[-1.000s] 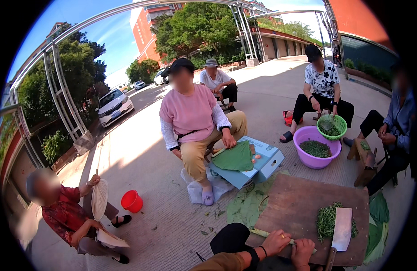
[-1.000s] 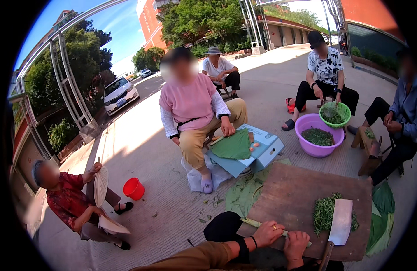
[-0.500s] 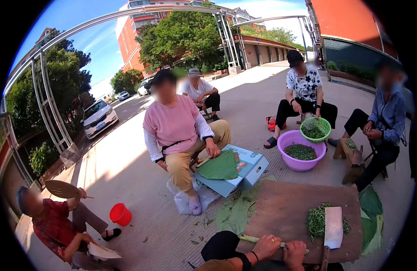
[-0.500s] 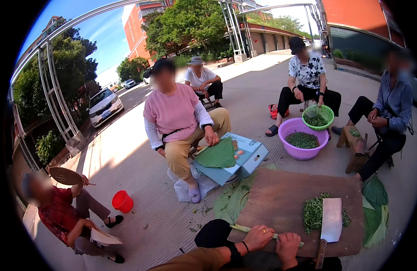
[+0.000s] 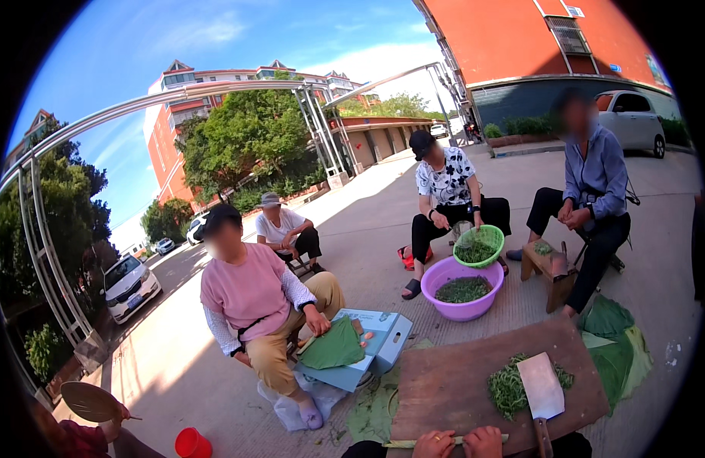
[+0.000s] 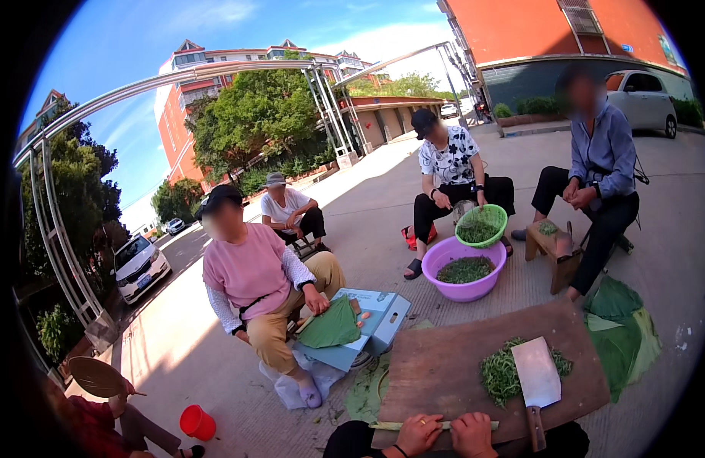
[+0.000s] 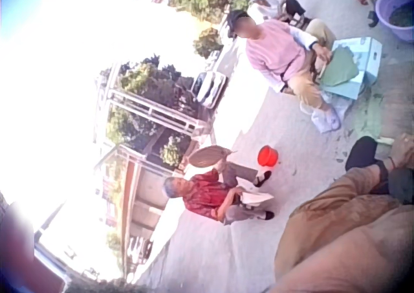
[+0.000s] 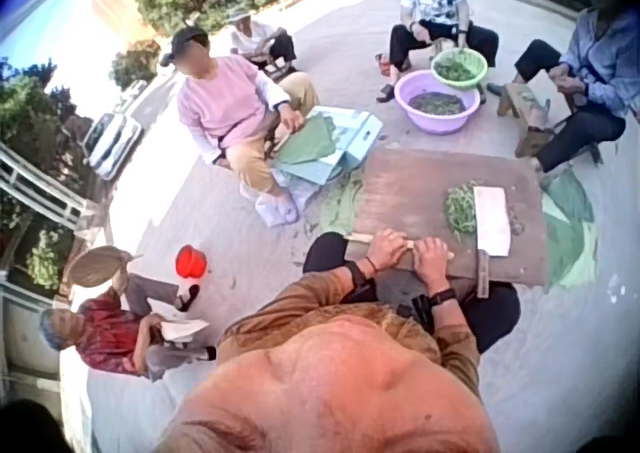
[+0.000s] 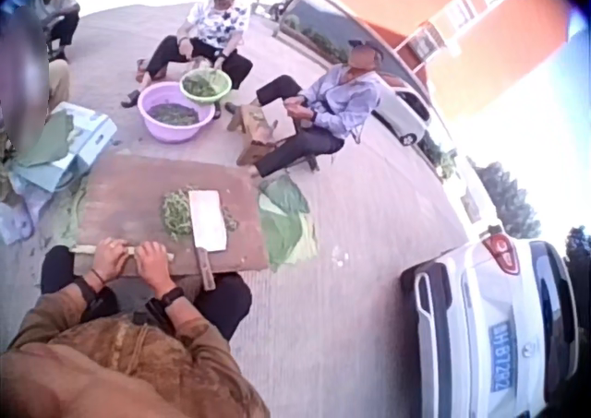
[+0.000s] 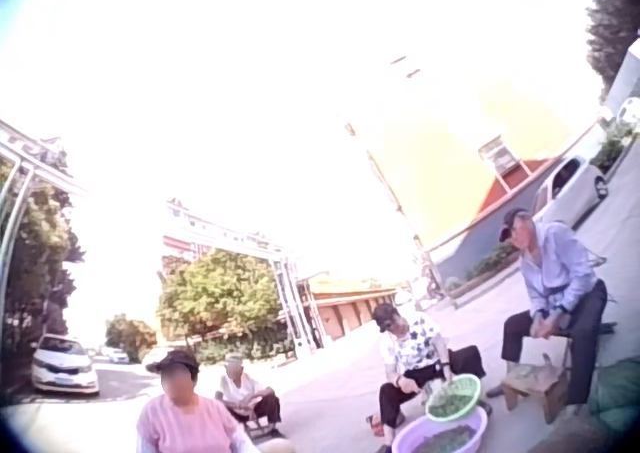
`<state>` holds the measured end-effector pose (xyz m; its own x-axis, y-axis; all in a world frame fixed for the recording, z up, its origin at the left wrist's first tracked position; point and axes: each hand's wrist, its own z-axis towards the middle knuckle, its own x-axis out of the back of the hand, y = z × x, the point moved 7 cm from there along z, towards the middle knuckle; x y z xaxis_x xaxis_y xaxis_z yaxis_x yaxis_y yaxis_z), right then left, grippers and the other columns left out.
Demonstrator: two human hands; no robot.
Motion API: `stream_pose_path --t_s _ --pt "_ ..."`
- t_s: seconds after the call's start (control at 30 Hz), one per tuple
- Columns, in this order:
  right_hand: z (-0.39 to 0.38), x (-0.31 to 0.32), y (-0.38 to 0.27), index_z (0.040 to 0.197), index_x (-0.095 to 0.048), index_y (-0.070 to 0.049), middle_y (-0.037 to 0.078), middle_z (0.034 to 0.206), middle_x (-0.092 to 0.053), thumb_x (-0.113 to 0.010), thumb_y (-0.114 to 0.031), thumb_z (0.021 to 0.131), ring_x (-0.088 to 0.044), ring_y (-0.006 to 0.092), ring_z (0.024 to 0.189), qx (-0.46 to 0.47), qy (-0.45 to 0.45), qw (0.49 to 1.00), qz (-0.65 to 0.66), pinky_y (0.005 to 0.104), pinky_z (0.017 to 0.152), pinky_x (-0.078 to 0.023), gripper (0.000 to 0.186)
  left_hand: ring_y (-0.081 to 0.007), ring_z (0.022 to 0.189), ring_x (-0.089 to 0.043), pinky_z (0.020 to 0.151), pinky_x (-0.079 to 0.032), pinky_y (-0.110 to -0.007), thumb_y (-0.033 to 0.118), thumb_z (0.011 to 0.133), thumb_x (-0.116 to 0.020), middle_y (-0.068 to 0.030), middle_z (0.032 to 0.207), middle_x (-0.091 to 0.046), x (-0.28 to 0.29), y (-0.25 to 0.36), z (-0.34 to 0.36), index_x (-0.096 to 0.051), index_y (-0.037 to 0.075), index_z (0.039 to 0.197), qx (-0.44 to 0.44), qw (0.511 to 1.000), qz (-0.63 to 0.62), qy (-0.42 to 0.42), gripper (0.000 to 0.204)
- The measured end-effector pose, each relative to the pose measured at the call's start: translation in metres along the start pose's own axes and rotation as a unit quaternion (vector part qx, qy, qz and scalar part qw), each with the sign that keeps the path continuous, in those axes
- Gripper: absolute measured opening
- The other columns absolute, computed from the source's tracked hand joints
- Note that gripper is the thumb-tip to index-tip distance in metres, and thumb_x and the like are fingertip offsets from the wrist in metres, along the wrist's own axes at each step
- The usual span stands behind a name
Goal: The person rolls a large green leaf and chops it into small pieces on a wooden board using a large knife.
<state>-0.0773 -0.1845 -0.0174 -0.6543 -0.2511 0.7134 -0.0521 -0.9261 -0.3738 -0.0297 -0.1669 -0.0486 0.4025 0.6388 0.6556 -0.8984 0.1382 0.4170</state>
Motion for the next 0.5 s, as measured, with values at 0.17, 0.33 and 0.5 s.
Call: stream_pose_path --t_s 0.17,0.33,0.5 --pt "0.003 -0.001 -0.003 0.069 -0.05 -0.01 0.005 0.075 -0.049 -0.058 -0.011 0.055 -0.045 0.0244 0.075 0.0 0.002 1.0 0.003 0.0366 0.067 -0.033 0.016 -0.0254 0.074 -0.049 0.063 -0.039 -0.037 0.017 0.066 -0.056 -0.0065 0.081 -0.056 0.002 -0.003 0.0 -0.054 0.009 0.065 -0.001 1.0 0.009 -0.001 0.009" --pt "0.002 0.0 -0.003 0.068 -0.05 -0.01 0.004 0.075 -0.05 -0.058 -0.011 0.055 -0.046 0.0241 0.074 -0.002 0.002 1.0 0.006 0.0364 0.067 -0.034 0.015 -0.0255 0.073 -0.049 0.062 -0.04 -0.037 0.019 0.066 -0.056 -0.0066 0.081 -0.056 0.005 -0.003 -0.001 -0.054 0.008 0.066 0.013 1.0 0.005 -0.014 0.01" --pt "-0.002 -0.001 -0.002 0.067 -0.05 -0.01 0.004 0.075 -0.05 -0.058 -0.012 0.055 -0.046 0.0237 0.074 -0.004 0.005 1.0 0.002 0.0361 0.067 -0.034 0.014 -0.0245 0.073 -0.049 0.062 -0.039 -0.036 0.018 0.067 -0.056 -0.0055 0.081 -0.056 0.011 -0.008 -0.007 -0.054 0.009 0.066 0.024 1.0 0.007 -0.013 0.01"
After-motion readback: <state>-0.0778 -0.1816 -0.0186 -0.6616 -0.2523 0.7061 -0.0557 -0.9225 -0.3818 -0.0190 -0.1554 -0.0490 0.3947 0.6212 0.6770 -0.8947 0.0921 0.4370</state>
